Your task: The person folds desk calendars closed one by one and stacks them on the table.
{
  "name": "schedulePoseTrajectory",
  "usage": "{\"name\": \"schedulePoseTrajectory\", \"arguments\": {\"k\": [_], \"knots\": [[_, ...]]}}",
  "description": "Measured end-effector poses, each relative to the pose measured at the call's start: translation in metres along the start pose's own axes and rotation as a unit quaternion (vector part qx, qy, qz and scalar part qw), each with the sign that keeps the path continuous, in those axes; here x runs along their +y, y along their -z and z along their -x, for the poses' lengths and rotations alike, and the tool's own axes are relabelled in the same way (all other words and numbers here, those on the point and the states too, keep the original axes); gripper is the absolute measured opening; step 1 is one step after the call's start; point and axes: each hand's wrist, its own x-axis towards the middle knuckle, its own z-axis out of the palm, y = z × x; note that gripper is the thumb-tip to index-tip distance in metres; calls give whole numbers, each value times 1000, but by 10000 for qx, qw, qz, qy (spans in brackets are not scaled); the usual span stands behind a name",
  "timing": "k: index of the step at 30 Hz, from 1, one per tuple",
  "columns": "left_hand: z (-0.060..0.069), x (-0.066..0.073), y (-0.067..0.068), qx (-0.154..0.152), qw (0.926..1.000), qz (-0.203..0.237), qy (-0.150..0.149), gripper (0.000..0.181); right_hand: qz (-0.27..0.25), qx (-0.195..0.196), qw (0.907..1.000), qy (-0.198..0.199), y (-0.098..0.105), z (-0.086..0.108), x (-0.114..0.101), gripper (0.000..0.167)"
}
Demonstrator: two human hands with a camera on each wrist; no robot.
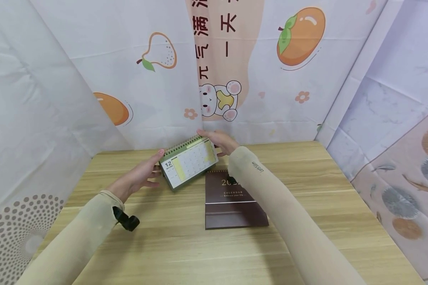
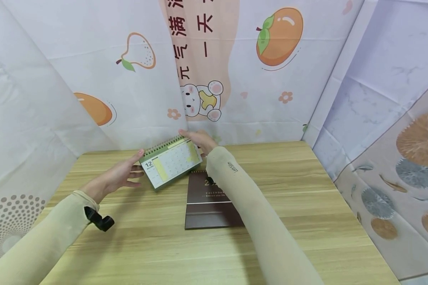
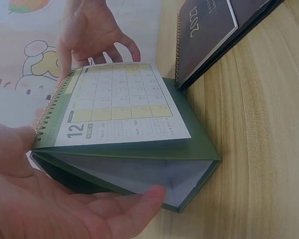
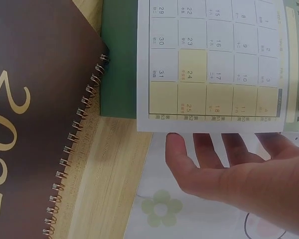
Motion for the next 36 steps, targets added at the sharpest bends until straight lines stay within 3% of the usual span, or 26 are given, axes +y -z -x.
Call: {"name": "schedulePoseTrajectory", "arguments": {"k": [12,18,23,30,36], "knots": [[-2,0,-2,179,9993,-229,-244,82,129,86,9999,67,-1,3,-2,96],[-1,2,-2,199,9987,-347,-328,89,122,184,9997,53,-2,2,-2,97],[1,5,-1,327,9980,-414,-343,82,103,224,9996,121,-2,0,-1,96],[1,8,-2,809,9956,-366,-287,83,52,176,9998,117,-3,0,-3,83],[2,11,-1,1067,9942,97,-112,79,51,140,9998,105,-3,-2,-8,56]]}}
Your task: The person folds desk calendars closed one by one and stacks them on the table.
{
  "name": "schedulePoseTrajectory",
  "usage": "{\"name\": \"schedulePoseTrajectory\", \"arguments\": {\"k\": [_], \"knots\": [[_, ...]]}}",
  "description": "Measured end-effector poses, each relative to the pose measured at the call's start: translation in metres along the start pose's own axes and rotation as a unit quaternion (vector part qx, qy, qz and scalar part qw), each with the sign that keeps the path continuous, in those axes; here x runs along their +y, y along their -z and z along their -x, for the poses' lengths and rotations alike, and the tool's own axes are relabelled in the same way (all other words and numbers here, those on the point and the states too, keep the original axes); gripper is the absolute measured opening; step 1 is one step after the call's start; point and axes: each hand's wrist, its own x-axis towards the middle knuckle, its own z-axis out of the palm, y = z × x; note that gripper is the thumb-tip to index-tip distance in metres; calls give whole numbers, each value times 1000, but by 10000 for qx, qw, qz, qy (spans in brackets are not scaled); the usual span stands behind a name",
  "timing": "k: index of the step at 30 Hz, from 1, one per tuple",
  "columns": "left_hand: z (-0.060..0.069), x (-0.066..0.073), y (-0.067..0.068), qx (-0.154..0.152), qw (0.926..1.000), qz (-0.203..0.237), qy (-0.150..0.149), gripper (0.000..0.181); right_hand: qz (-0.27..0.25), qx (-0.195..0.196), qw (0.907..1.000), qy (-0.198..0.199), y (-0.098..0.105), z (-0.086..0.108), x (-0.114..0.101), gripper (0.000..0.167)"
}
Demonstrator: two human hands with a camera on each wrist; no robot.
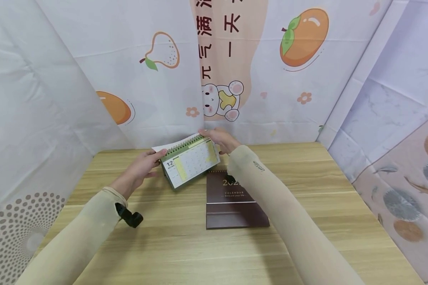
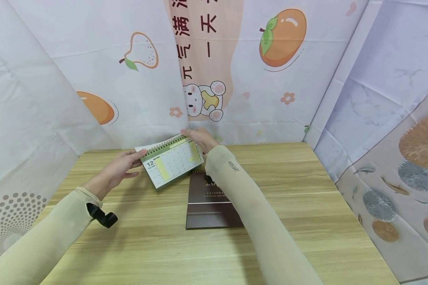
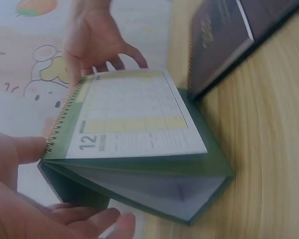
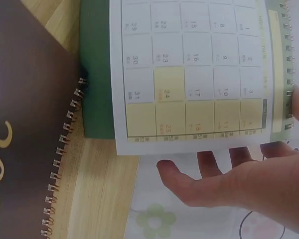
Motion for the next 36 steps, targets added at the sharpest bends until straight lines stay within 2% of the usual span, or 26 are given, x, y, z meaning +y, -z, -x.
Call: {"name": "schedulePoseTrajectory", "arguments": {"k": [4,10,14,21,36], "knots": [[-1,1,1,1,9996,286,38,69,-46,-115,9999,-14,0,-1,0,46],[-3,2,0,73,9982,601,46,49,-95,-180,9998,-18,0,-2,0,44],[-3,3,-1,100,9972,746,26,50,-185,-222,9996,-60,0,-2,-1,41],[-4,2,-3,152,9956,919,-51,39,-450,-421,9981,-78,0,-2,-2,39],[-3,2,-3,165,9933,1141,-62,40,-938,-478,9943,-172,0,-4,-4,36]]}}
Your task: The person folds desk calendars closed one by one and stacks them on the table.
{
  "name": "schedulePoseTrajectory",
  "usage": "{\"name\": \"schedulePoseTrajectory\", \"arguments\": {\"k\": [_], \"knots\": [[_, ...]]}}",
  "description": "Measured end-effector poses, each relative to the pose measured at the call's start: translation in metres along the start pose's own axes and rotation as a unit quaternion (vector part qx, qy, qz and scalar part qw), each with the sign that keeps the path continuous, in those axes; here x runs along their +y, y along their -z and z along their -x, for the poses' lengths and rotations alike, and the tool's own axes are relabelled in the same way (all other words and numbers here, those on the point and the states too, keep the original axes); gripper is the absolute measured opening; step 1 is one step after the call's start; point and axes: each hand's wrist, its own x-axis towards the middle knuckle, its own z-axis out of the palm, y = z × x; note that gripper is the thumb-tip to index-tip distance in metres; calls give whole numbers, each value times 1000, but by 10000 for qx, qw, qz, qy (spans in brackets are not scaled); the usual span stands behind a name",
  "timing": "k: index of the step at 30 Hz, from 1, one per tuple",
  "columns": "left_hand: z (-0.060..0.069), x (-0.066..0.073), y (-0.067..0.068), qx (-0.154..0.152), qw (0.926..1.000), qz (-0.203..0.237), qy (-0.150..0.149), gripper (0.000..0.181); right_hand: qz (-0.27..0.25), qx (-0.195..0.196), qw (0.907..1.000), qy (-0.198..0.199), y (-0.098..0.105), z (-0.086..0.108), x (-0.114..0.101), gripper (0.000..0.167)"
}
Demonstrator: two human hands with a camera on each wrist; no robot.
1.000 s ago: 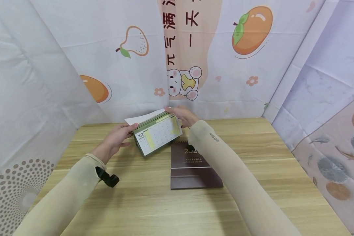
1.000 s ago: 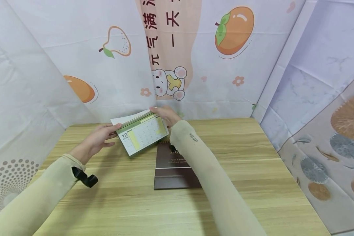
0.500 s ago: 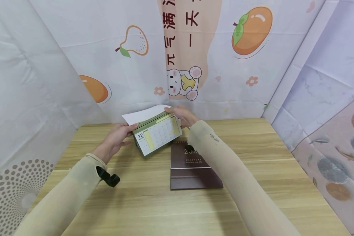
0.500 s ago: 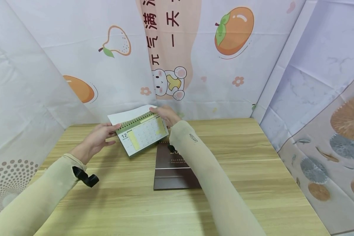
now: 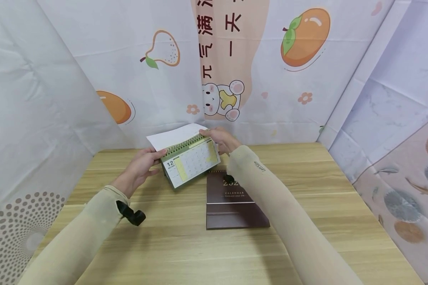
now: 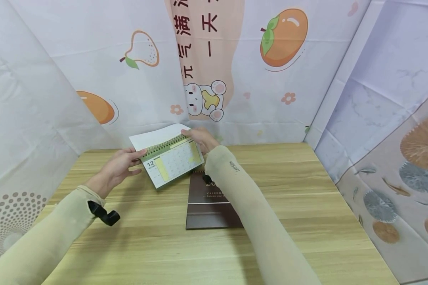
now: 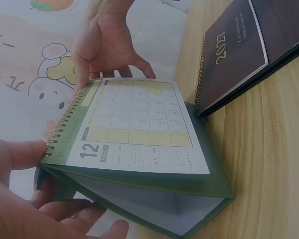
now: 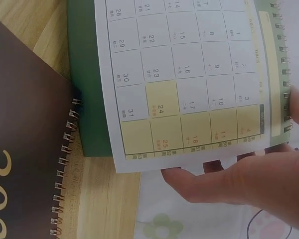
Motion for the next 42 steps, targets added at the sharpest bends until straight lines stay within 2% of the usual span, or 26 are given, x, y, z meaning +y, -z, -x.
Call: {"name": "schedulePoseTrajectory", "arguments": {"k": [13,25,36,39,42], "knots": [[-3,-4,3,-50,9999,102,-100,41,-604,-39,9981,-89,1,-7,3,32],[-2,-4,2,-84,9996,212,-152,45,-708,-57,9975,-59,0,-6,2,31],[-4,-9,2,-163,9982,464,-330,46,-885,-303,9956,106,1,-8,7,31],[-5,-9,2,-156,9981,450,-399,47,-1068,-490,9929,161,1,-9,8,30],[-6,-10,1,-144,9979,370,-520,46,-1147,-499,9920,147,1,-9,8,27]]}}
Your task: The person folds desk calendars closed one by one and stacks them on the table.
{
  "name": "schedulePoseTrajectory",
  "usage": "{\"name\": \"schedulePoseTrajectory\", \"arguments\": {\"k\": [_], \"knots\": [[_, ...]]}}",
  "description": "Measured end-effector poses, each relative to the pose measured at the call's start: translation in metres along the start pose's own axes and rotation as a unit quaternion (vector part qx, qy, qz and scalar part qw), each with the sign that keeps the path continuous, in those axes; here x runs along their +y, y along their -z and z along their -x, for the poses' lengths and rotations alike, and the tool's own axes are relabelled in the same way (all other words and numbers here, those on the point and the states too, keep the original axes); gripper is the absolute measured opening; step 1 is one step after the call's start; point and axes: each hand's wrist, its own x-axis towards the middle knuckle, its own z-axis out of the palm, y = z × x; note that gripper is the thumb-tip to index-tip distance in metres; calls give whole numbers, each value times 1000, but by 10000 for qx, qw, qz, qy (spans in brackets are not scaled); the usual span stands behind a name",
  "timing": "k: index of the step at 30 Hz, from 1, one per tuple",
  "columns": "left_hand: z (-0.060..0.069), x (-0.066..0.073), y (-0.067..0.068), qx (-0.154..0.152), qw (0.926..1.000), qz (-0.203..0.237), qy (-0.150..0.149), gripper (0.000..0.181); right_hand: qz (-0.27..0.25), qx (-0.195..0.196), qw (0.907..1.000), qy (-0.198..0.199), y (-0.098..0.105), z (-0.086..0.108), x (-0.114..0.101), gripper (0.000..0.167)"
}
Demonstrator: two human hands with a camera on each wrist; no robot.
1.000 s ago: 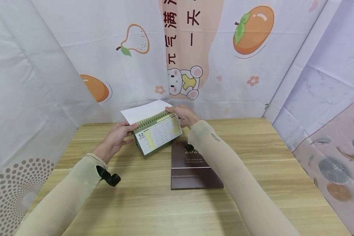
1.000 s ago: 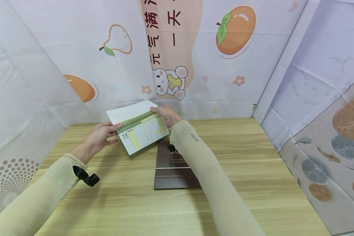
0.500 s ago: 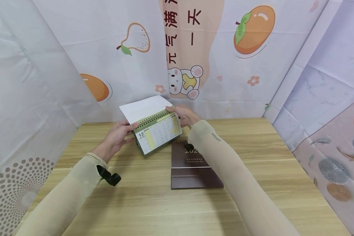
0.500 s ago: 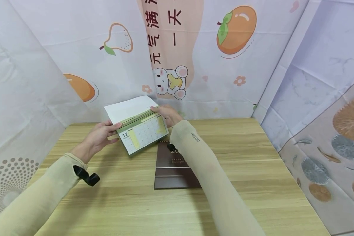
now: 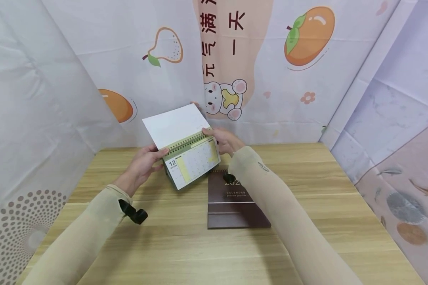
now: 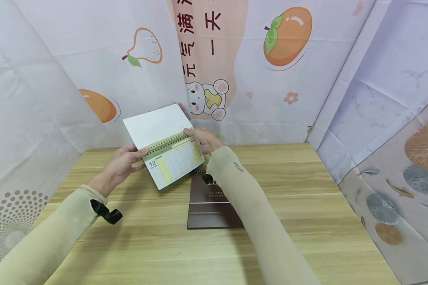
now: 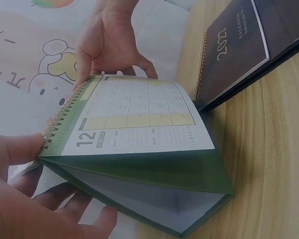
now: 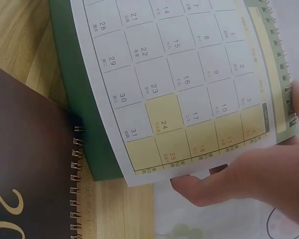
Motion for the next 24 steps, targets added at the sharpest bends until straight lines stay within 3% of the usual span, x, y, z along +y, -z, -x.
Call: {"name": "schedulePoseTrajectory", "arguments": {"k": [5,17,24], "knots": [[-1,2,0,39,9998,-138,-115,45,-61,61,10000,-18,0,0,0,26],[-2,1,3,41,9992,-291,-267,50,-292,-414,9980,387,4,-4,9,26],[-2,2,3,93,9986,-425,-287,51,-331,-443,9973,485,5,-5,12,24]]}}
